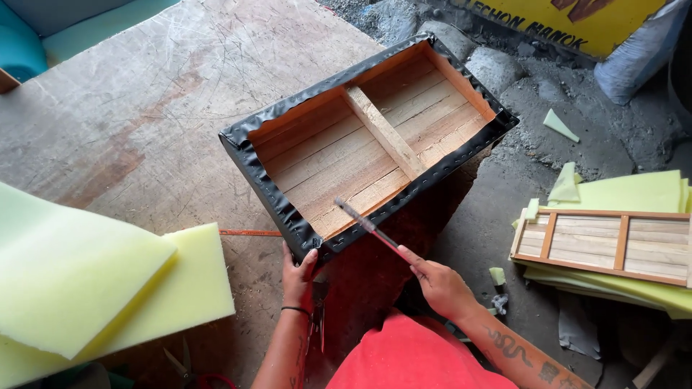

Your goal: Tucking fabric into the grooves of a wooden furniture frame using a specialized metal tool.

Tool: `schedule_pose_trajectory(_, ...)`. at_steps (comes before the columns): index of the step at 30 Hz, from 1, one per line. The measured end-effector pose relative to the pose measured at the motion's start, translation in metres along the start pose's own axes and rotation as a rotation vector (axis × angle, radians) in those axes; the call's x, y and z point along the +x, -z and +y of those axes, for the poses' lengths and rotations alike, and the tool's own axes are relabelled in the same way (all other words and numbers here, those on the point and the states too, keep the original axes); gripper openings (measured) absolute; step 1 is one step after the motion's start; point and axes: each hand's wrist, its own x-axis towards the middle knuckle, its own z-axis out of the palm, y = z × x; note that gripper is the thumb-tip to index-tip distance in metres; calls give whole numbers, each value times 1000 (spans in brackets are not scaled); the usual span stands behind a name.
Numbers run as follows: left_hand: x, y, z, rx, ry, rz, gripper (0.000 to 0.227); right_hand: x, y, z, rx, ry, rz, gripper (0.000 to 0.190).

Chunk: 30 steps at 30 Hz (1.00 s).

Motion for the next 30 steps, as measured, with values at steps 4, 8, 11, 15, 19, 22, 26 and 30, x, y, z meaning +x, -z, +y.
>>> schedule_pose_trajectory(4,6,-1,-2,-7,-11,-2,110,15,-12,16,-37,164,71,56)
schedule_pose_trajectory(8,11,2,-11,-37,-24,9,114,16,-13,4,70,53,169,46)
schedule_pose_trajectory(11,9,2,-10,-46,-12,3,115,17,-9,3,47,27,159,44)
schedule_pose_trajectory(15,4,-4,1,-37,-12,-1,114,15,0,-15,161,144,275,47)
schedule_pose_trajectory(19,9,0,-8,-35,-15,3,114,21,-7,2,101,123,206,45)
schedule_pose_trajectory(22,28,17,-33,-10,-28,0,116,17,-4,0,72,133,185,44)
schedule_pose_trajectory(26,21,8,-22,-5,-25,-8,116,11,-7,-7,92,173,243,45)
schedule_pose_trajectory(30,5,0,-9,-41,-11,6,116,2,-5,-12,4,120,134,46)
